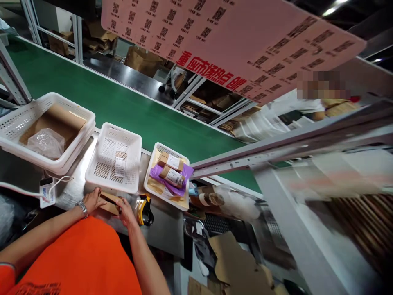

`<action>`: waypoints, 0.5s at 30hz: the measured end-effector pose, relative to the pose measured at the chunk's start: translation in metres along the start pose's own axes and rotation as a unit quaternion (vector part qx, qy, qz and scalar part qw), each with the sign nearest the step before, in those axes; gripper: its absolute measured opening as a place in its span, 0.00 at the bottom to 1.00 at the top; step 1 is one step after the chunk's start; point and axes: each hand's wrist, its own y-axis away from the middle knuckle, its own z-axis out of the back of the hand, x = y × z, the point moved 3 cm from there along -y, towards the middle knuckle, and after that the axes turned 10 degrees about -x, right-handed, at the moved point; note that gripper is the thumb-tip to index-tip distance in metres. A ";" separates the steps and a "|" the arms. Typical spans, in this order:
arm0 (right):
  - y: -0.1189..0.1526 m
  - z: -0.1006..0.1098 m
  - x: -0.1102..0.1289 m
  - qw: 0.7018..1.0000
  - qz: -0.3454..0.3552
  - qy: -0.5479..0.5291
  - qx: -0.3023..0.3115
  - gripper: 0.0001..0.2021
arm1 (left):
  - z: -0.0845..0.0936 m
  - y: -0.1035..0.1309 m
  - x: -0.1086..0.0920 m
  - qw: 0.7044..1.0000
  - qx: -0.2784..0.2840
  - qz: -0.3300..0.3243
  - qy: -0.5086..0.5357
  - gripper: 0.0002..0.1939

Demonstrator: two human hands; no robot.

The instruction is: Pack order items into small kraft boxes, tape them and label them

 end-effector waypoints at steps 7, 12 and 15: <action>-0.005 0.002 -0.007 0.997 0.037 0.037 -0.050 0.33 | -0.014 -0.001 0.011 0.998 0.003 -0.064 0.000 0.26; -0.010 -0.001 -0.011 0.995 0.043 0.050 -0.077 0.32 | -0.021 -0.009 0.021 0.994 -0.015 -0.091 0.057 0.22; -0.011 -0.002 -0.011 0.994 0.048 0.058 -0.079 0.33 | -0.017 -0.010 0.018 0.992 -0.034 -0.072 0.101 0.20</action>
